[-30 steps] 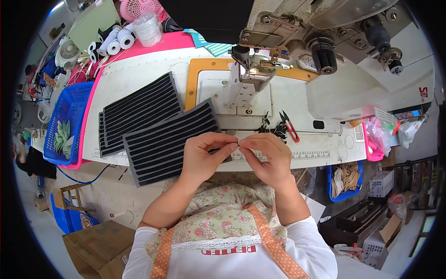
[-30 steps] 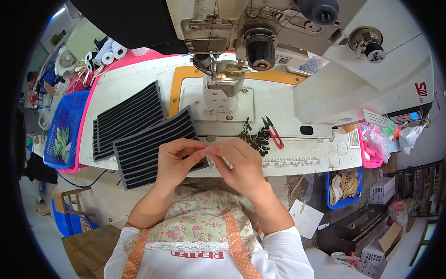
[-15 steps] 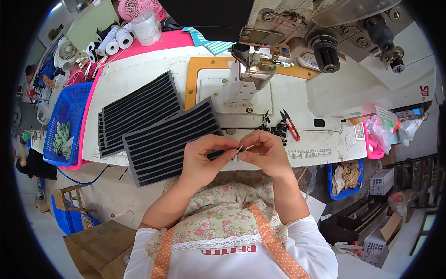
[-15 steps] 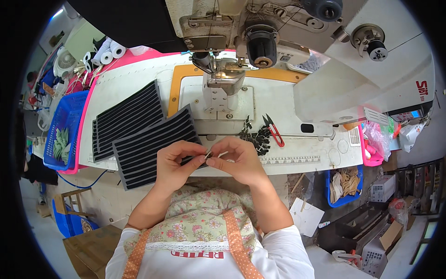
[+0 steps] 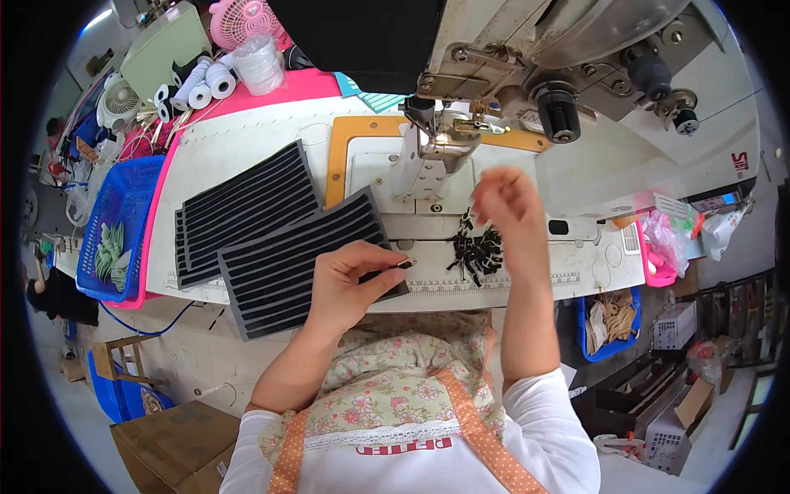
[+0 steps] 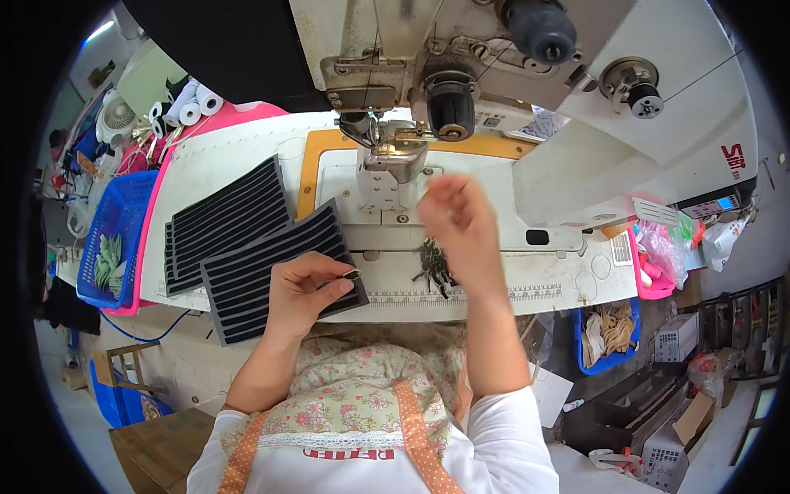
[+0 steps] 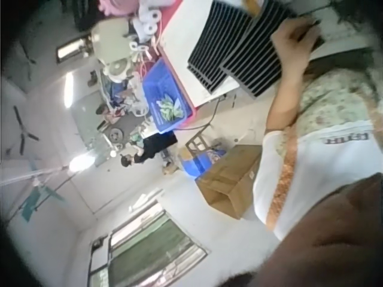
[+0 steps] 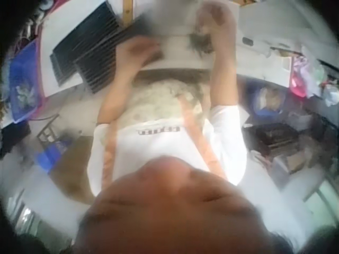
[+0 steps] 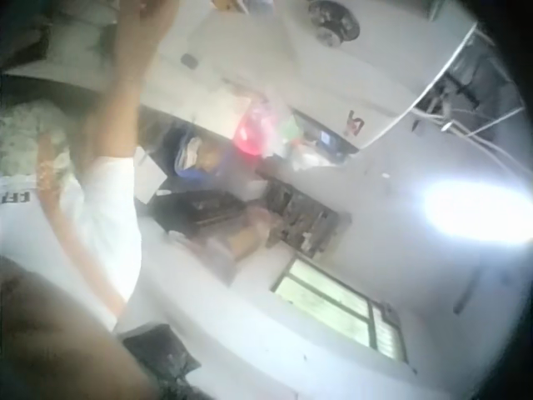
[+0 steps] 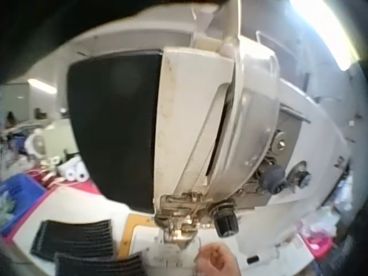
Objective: The person attaches black plastic clips onto the edges of a rubber mat and sews them in place with a sewing machine.
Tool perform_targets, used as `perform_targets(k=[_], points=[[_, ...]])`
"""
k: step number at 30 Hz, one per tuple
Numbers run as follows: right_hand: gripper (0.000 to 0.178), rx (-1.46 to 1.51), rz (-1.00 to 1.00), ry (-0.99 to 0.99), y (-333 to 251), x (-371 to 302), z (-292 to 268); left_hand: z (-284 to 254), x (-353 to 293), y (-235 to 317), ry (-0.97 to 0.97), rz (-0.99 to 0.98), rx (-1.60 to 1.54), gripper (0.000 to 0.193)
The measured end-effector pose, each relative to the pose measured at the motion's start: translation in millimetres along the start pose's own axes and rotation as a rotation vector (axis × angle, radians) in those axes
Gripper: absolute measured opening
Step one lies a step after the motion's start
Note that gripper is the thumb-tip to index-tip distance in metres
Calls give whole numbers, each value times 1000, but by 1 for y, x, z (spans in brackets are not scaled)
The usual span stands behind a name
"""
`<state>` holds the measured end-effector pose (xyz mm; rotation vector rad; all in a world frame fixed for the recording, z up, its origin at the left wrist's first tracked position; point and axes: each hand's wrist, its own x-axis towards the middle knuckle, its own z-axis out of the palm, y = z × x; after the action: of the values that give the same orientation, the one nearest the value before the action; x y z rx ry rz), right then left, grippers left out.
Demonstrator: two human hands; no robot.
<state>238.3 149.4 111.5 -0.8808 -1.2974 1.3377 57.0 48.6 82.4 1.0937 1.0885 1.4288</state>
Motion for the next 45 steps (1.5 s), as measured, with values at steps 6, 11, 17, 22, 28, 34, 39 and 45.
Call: perform_targets(k=[6,11,17,22,28,34,39,45], points=[[18,-233,-11,-162,-13,58,-23,-3,-2,6,58,39,-4,21],[18,57,-139,-164,-24,43,-11,-8,2,6,122,51,-16,21],[20,28,-73,-360,-25,20,0,-7,5,7,113,84,-38,21],[25,-318,-9,-593,-15,-11,22,-4,5,4,28,99,-44,21],[23,-338,50,-661,-6,-11,13,0,1,6,53,99,-7,22],[16,-321,13,-566,3,-16,9,-7,5,16,-9,11,168,31],[9,-111,98,-344,23,-19,6,-47,55,3,159,202,887,32],[5,76,227,-263,35,-20,18,-66,75,-17,-94,-65,1138,33]])
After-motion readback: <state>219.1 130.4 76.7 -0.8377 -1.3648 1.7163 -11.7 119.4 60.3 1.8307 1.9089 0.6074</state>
